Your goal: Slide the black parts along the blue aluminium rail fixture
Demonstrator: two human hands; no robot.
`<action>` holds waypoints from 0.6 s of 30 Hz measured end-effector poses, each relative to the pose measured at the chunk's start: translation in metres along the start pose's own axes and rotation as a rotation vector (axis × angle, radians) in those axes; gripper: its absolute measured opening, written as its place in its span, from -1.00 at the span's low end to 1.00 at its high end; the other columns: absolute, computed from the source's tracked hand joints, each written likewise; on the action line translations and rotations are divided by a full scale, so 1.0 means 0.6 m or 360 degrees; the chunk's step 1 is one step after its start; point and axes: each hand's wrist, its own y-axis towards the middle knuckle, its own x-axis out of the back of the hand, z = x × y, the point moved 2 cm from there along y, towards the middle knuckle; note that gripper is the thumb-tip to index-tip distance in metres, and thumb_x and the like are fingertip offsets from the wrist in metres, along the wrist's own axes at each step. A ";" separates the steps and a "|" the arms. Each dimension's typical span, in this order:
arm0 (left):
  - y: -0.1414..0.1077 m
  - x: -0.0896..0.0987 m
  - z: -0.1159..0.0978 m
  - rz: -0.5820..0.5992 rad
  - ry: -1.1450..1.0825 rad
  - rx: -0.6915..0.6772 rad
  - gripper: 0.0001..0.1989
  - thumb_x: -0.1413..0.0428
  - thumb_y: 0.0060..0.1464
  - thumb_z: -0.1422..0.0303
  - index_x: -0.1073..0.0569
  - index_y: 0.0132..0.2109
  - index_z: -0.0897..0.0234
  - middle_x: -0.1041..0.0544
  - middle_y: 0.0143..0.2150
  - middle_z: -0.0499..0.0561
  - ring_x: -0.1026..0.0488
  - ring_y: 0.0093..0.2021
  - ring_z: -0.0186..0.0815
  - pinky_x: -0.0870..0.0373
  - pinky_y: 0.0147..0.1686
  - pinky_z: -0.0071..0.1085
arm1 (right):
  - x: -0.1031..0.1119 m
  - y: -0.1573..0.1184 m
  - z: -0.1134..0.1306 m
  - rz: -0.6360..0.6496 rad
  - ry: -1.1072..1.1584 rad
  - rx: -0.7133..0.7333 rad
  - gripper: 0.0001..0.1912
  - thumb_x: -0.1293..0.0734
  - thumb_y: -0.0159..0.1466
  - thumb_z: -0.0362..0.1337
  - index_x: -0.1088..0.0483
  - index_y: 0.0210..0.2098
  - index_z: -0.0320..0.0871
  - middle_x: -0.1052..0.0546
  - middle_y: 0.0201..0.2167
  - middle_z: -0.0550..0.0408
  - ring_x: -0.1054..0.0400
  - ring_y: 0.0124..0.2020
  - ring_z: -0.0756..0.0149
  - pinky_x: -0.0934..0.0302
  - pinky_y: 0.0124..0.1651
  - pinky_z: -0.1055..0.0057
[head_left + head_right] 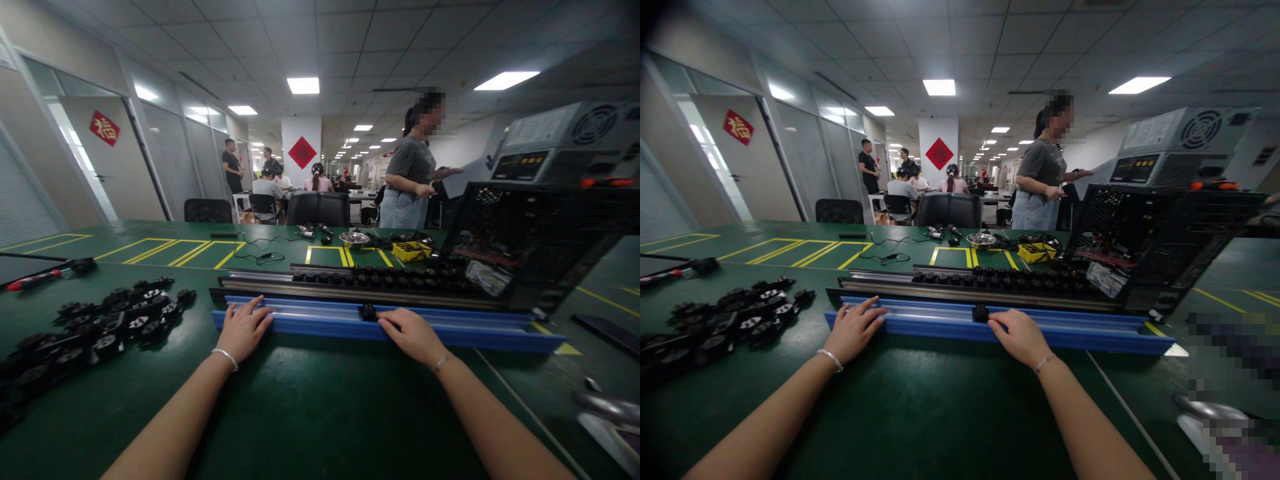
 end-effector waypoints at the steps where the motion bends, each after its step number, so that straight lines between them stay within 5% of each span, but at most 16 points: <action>1: 0.000 0.000 0.000 0.0000 0.0000 0.0001 -0.63 0.20 0.15 0.10 -0.43 -0.05 -0.06 -0.28 0.20 -0.03 -0.29 0.09 -0.15 0.07 0.14 -0.01 | 0.000 0.000 0.001 0.0004 -0.0007 -0.0001 -0.63 -0.09 0.27 -0.10 -0.46 -0.19 -0.06 -0.53 -0.20 0.06 -0.36 -0.15 0.23 -0.22 -0.07 0.24; 18: 0.000 -0.003 0.001 0.0004 0.0006 0.0003 -0.64 0.18 0.15 0.12 -0.42 -0.03 -0.05 -0.28 0.20 -0.02 -0.28 0.09 -0.17 0.09 0.15 -0.01 | -0.002 0.003 0.022 0.0144 -0.0078 0.0030 -0.61 -0.09 0.26 -0.11 -0.40 -0.06 -0.07 -0.51 -0.16 0.04 -0.37 -0.15 0.24 -0.23 -0.09 0.29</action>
